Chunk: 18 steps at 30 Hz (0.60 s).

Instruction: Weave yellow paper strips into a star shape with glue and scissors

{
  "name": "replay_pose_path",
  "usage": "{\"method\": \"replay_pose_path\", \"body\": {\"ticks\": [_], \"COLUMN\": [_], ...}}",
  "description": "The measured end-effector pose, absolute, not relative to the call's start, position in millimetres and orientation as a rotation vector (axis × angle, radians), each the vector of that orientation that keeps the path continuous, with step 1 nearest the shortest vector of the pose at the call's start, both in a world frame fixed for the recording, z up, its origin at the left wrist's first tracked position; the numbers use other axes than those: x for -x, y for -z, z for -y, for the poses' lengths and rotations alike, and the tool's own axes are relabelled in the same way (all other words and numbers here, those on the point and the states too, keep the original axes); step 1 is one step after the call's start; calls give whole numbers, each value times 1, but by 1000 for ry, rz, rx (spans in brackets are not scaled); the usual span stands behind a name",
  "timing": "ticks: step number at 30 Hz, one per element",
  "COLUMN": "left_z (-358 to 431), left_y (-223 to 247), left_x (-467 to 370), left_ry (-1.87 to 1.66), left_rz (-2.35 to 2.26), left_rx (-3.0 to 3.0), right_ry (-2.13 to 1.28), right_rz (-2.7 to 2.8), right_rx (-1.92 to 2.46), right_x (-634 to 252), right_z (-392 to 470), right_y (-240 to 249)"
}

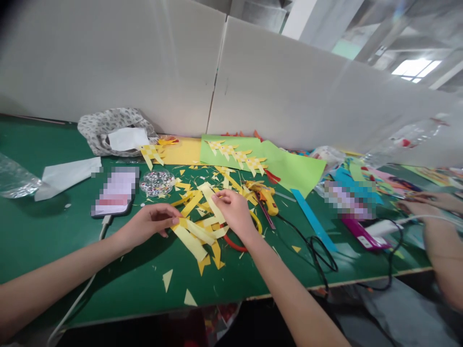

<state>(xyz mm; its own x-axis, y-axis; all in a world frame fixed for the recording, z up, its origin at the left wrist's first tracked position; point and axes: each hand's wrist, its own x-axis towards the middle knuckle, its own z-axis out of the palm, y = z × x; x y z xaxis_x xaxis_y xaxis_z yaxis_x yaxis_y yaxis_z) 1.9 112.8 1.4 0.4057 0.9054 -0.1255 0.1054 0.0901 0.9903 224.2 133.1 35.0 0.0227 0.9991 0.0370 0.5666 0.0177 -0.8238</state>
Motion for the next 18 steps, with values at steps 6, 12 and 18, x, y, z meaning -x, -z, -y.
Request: {"method": "replay_pose_path", "body": {"ticks": [6, 12, 18], "left_z": [-112, -112, -113], "left_y": [-3, -2, 0], "left_x": [-3, -2, -2], "left_ry": [-775, -769, -768], "left_rz": [-1002, -1010, -1010], "left_rx": [-1347, -1364, -1367], "right_ry": [-906, -977, -944], "right_rz": [1581, 1569, 1583], "right_rx": [1608, 1610, 1618], "right_x": [-225, -222, -219], "right_z": [-135, -133, -129], "right_y": [-30, -31, -35]}}
